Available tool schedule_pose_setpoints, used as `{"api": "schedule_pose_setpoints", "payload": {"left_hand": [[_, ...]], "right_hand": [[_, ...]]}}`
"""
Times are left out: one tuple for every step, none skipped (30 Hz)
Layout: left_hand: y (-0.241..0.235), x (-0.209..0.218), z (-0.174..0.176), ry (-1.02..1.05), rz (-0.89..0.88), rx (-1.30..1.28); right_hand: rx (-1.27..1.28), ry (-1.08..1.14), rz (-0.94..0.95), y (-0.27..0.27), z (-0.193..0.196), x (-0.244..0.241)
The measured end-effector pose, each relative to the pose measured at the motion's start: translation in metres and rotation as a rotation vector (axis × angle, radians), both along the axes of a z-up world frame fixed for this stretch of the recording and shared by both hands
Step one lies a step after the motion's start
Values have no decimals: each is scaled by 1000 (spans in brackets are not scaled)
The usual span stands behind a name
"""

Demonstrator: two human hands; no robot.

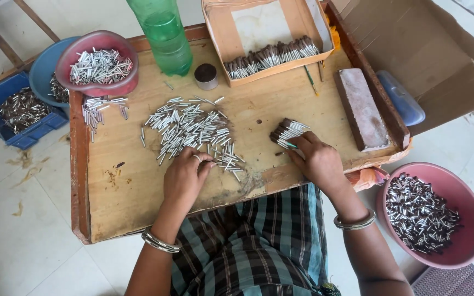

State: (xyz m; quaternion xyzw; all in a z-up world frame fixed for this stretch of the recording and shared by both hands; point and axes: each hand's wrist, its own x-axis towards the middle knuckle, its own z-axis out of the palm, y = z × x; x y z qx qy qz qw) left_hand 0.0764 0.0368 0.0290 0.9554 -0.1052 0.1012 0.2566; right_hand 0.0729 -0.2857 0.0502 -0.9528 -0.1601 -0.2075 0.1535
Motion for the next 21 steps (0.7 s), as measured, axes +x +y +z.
{"api": "schedule_pose_setpoints", "payload": {"left_hand": [[2, -3, 0, 61, 6, 41], [3, -8, 0, 68, 5, 43], [4, -9, 1, -13, -27, -21], [5, -10, 2, -93, -58, -85], [3, -14, 0, -92, -60, -86], [1, -18, -2, -149, -50, -115], [1, -22, -3, -211, -32, -141], [-4, -24, -7, -212, -27, -140], [-7, -26, -8, -199, -31, -173], [-9, -27, -11, -185, -34, -206], [-14, -31, -6, -179, -24, -196], [-18, -36, -2, -122, -61, -388], [-23, -43, 0, -60, -85, -585], [-25, -46, -15, -50, -61, -581], [-28, -48, -30, 45, -94, -774], [-31, -50, -44, 139, -125, -968], [-31, -51, -45, 141, -116, -962], [-32, -53, -45, 192, -202, -1142], [-33, -56, -45, 249, -289, -1324], [-30, -61, -37, 254, -278, -1321], [-29, -63, -28, 323, -266, -1391]], "right_hand": [[-29, 15, 37, 0, -2, -4], [-27, 22, 35, 0, -8, -7], [-50, 39, 35, 0, -12, -6], [-73, 56, 35, 0, -17, -6], [-73, 58, 33, 3, -15, -7], [-81, 55, 29, 6, -13, -8], [-88, 48, 32, 10, -11, -7], [-88, 47, 38, 12, -14, -4], [-121, 52, -17, 17, -18, -1], [-154, 58, -71, 22, -23, 3], [-146, 65, -60, 33, -12, -4], [33, 9, 18, 44, -3, -10], [210, -36, 102, 55, 6, -17], [215, -18, 120, 66, 3, -25], [435, 119, 272, 76, 1, -34], [654, 259, 421, 84, -1, -43], [661, 265, 427, 88, -9, -47], [725, 253, 441, 92, -17, -51], [788, 244, 449, 95, -25, -57], [795, 254, 450, 97, -24, -60], [819, 264, 477, 98, -22, -62]]}}
